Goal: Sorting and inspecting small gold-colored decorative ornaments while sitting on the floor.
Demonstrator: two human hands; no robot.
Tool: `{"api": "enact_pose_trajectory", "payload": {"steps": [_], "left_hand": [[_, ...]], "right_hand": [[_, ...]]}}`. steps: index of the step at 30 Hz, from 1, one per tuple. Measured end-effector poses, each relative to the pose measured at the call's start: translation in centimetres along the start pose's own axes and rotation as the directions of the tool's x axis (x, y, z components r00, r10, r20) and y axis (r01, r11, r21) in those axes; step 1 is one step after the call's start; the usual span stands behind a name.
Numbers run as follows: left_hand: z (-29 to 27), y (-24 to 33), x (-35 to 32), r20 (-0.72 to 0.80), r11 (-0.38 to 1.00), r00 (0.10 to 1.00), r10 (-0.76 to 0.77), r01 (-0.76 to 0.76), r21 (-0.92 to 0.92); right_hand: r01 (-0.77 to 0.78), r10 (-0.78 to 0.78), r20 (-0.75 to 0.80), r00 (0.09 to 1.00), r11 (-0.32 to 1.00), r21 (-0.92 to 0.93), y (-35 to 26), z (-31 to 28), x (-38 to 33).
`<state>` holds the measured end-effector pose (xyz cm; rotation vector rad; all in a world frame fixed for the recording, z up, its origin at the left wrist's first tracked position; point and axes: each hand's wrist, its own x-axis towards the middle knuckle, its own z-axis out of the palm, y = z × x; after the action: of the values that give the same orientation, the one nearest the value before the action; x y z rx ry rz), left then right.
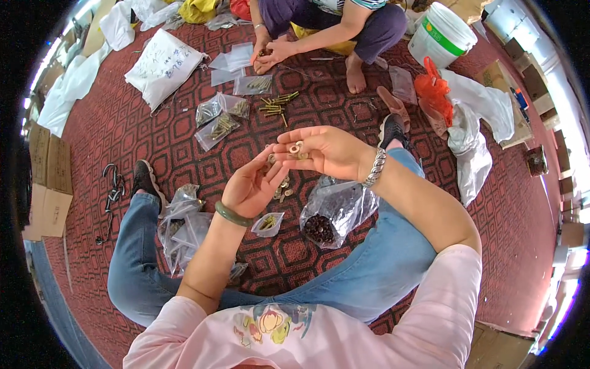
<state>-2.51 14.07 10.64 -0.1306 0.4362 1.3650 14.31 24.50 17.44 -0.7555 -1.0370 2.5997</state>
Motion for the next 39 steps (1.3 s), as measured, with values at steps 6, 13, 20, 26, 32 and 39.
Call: {"api": "enact_pose_trajectory", "payload": {"steps": [6, 13, 20, 26, 32, 39], "left_hand": [[-0.3, -0.1, 0.0, 0.026, 1.000, 1.000, -0.014, 0.014, -0.002], [-0.8, -0.2, 0.3, 0.041, 1.000, 0.999, -0.008, 0.008, -0.011], [-0.1, -0.4, 1.0, 0.055, 0.999, 0.998, -0.035, 0.035, -0.002], [-1.6, -1.2, 1.0, 0.085, 0.993, 0.990, -0.112, 0.115, -0.036], [-2.9, -1.7, 2.0, 0.165, 0.975, 0.975, -0.150, 0.174, -0.141], [-1.4, -1.6, 0.9, 0.062, 0.983, 0.992, -0.111, 0.119, -0.137]], "right_hand": [[-0.028, 0.028, 0.003, 1.000, 0.999, 0.034, 0.2, -0.2, 0.1], [-0.043, 0.045, -0.049, 0.998, 0.998, 0.044, 0.2, -0.3, 0.2], [-0.042, 0.040, -0.062, 0.997, 0.999, -0.019, 0.8, -1.6, 0.6], [-0.019, 0.005, -0.061, 0.998, 0.972, -0.234, 0.9, 0.1, 0.7], [-0.059, 0.048, -0.050, 0.998, 0.969, -0.241, 2.2, -0.7, 1.4], [0.046, -0.146, -0.086, 0.986, 0.716, -0.696, 2.8, 1.8, 1.4]]}}
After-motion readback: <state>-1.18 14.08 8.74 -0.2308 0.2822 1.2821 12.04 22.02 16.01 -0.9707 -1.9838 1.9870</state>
